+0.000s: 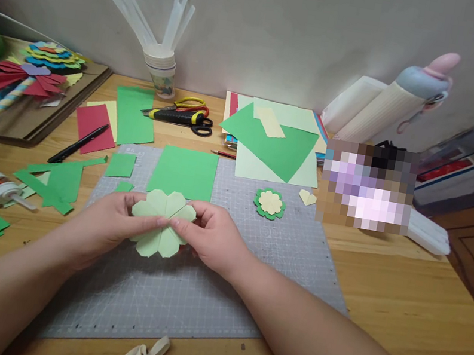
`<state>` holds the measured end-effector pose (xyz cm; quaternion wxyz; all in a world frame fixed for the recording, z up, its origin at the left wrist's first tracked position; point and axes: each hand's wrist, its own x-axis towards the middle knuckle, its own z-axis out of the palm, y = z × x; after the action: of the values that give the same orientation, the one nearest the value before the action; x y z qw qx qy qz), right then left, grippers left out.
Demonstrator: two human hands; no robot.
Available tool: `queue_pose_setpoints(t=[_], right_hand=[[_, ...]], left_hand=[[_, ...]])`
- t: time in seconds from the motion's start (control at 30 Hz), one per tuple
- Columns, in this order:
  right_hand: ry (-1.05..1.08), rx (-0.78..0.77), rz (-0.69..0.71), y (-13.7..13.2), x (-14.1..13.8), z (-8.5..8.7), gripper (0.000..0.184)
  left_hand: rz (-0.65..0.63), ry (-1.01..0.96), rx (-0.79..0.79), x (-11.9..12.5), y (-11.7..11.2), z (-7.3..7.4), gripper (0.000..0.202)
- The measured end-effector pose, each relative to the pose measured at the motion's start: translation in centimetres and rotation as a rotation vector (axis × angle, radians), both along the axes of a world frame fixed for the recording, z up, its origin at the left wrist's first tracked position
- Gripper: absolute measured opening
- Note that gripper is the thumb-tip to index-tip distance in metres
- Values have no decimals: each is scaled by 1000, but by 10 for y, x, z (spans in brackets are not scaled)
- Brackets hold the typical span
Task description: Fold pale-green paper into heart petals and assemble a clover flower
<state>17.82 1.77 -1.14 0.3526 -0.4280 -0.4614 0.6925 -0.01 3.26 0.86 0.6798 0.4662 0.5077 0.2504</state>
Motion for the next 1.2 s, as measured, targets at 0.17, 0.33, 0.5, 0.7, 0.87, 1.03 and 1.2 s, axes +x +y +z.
queue_pose_setpoints(t=[0.17, 0.33, 0.5, 0.7, 0.87, 1.03, 1.2], right_hand=[[58, -39, -163, -4, -5, -3, 28], [80, -38, -244, -6, -8, -3, 24], [58, -26, -239, -8, -8, -2, 23], [30, -27, -200, -10, -9, -1, 25], [37, 19, -231, -7, -3, -1, 31], [19, 87, -305, -3, 2, 1, 27], [7, 151, -342, -2, 1, 1, 26]], left_hand=[[31, -199, -60, 1, 1, -2, 28], [86, -138, -66, 3, -1, -4, 23], [129, -144, -65, 3, -2, -6, 23], [116, -132, -31, 4, -3, -6, 23], [164, -112, -31, 5, -2, -5, 23], [147, -164, -52, 3, -1, -4, 22], [130, -219, -58, 3, 0, -5, 20]])
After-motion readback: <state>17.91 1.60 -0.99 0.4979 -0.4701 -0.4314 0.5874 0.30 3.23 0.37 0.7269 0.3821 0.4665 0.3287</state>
